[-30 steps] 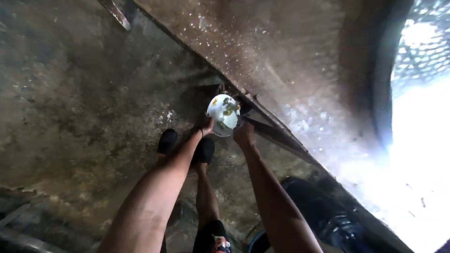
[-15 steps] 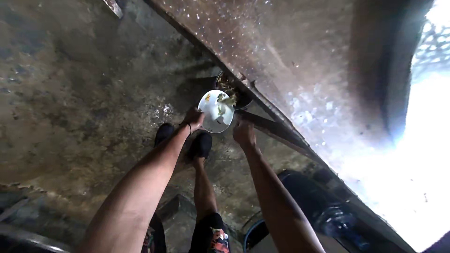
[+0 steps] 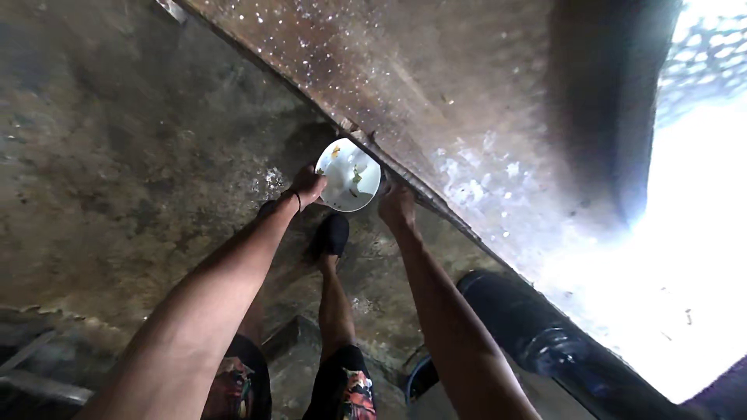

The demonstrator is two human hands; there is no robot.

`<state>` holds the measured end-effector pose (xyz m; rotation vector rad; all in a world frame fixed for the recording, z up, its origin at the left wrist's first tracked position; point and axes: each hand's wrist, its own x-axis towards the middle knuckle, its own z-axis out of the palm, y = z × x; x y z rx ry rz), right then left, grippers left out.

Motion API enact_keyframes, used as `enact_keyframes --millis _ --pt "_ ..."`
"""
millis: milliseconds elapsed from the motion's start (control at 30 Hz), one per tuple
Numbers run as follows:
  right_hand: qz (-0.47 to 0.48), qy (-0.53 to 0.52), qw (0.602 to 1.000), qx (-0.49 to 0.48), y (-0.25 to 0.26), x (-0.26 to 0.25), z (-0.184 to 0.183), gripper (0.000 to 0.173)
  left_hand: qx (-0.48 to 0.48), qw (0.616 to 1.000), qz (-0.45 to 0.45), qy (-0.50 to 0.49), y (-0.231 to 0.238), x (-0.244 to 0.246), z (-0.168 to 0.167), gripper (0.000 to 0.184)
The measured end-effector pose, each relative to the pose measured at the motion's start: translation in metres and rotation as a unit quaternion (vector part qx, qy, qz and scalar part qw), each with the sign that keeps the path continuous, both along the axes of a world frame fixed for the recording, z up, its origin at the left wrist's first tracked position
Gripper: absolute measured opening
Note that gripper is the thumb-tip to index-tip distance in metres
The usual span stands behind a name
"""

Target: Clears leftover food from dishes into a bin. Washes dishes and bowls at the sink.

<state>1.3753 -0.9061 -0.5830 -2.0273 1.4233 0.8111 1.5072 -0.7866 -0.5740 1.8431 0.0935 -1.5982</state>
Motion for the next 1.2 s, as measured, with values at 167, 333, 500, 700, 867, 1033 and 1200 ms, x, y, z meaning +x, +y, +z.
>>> enact_keyframes --millis 167,333,500,700,867,1033,1200 --pt "0.039 -0.007 0.995 0.091 -0.004 -0.02 0.014 0.041 -0.08 0.996 0.035 0.022 0.009 -0.002 -0.037 0.044" --pt "0.035 0.073 0.993 0.084 -0.008 -0.017 0.013 0.035 -0.009 0.999 0.016 0.033 -0.001 0.001 -0.001 0.047" --pt "0.043 0.027 0.997 0.052 -0.005 -0.019 0.011 0.038 -0.028 0.998 0.031 0.042 0.007 0.002 -0.004 0.056" --pt "0.056 0.129 0.985 0.103 -0.006 -0.022 0.014 0.042 -0.041 0.998 0.03 0.034 0.008 0.001 0.002 0.048" --pt "0.086 0.034 0.991 0.097 -0.002 -0.028 0.02 0.041 -0.061 0.997 0.019 0.04 0.015 0.005 0.002 0.048" --pt "-0.076 -0.245 0.941 0.22 0.025 -0.036 0.02 0.035 -0.114 0.988 0.056 0.082 0.02 0.002 -0.045 0.046" --pt "-0.049 -0.135 0.978 0.154 0.029 -0.028 0.016 0.036 -0.087 0.991 0.066 0.078 0.015 0.002 -0.053 0.051"
